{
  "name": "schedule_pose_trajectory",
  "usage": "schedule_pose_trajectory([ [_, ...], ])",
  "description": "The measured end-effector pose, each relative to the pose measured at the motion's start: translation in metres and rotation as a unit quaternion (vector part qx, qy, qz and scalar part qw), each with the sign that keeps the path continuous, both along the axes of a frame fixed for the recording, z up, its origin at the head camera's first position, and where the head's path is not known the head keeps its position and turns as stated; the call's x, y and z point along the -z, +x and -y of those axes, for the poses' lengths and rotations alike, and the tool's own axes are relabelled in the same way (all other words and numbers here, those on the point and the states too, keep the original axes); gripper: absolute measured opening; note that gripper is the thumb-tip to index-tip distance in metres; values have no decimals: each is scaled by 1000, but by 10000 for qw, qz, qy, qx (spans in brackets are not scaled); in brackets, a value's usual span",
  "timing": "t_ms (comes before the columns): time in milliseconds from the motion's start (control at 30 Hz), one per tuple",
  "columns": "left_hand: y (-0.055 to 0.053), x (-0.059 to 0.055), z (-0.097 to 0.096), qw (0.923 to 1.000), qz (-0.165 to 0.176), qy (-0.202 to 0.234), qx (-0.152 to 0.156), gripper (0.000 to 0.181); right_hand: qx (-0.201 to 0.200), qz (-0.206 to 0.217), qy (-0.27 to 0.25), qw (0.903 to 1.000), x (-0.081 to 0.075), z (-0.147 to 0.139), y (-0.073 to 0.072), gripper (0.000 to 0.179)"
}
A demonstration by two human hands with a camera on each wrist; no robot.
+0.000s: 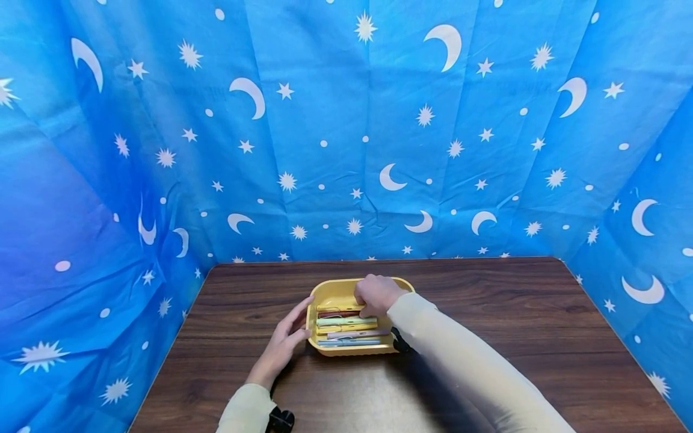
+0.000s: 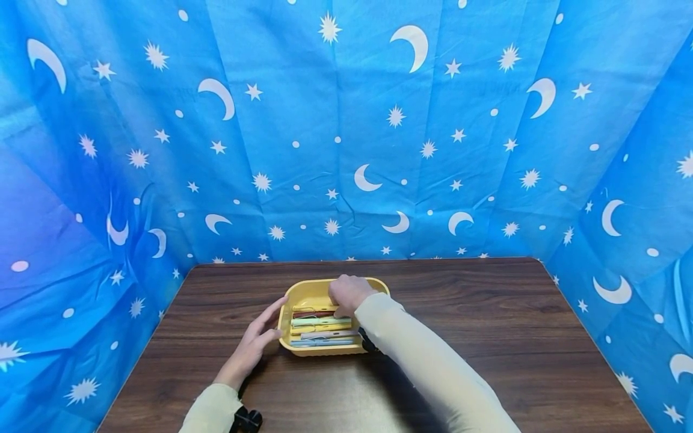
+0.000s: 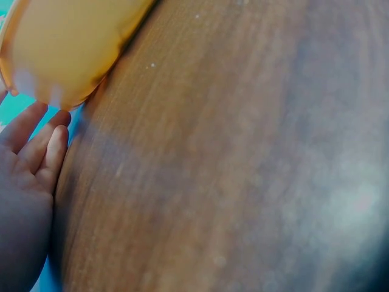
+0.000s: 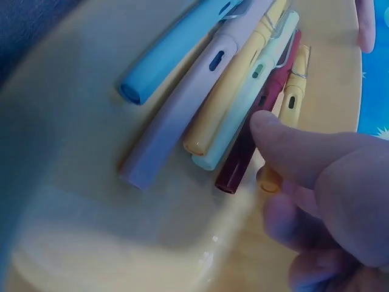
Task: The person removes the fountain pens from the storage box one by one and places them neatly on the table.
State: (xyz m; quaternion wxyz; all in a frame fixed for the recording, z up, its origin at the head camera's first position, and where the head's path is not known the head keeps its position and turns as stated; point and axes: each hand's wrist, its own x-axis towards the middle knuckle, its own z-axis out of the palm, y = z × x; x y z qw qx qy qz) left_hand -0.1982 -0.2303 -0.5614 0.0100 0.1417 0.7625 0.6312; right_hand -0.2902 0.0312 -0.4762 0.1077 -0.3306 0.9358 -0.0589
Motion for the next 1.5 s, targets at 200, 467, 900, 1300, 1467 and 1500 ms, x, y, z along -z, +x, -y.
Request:
schedule_pose_trajectory([
  [200,0,1,0,10000,6,-47,-18,75,152,56,-610,9980,2,-5,0,14],
  [467,0,0,0,10000,2,-9,-7,75,177,-23,-780,9968,8,-11,-1,23],
  [900,0,-2,-1,10000,-21,-59,0,75,192,-256,-1167,9927,6,-16,1,4],
  [1300,1,-2,-1,10000,-21,-84,-37,76,-196,-438,-2228,9737,3,-27,4,9],
  [1467,0,-2,-1,9998,-21,-144,-107,76,-258,-548,-2666,9619,0,-32,6,13],
  [1500,0,-2,-2,9998,-4,-157,-125,76,-242,-541,-2760,9593,-1,-33,6,13],
])
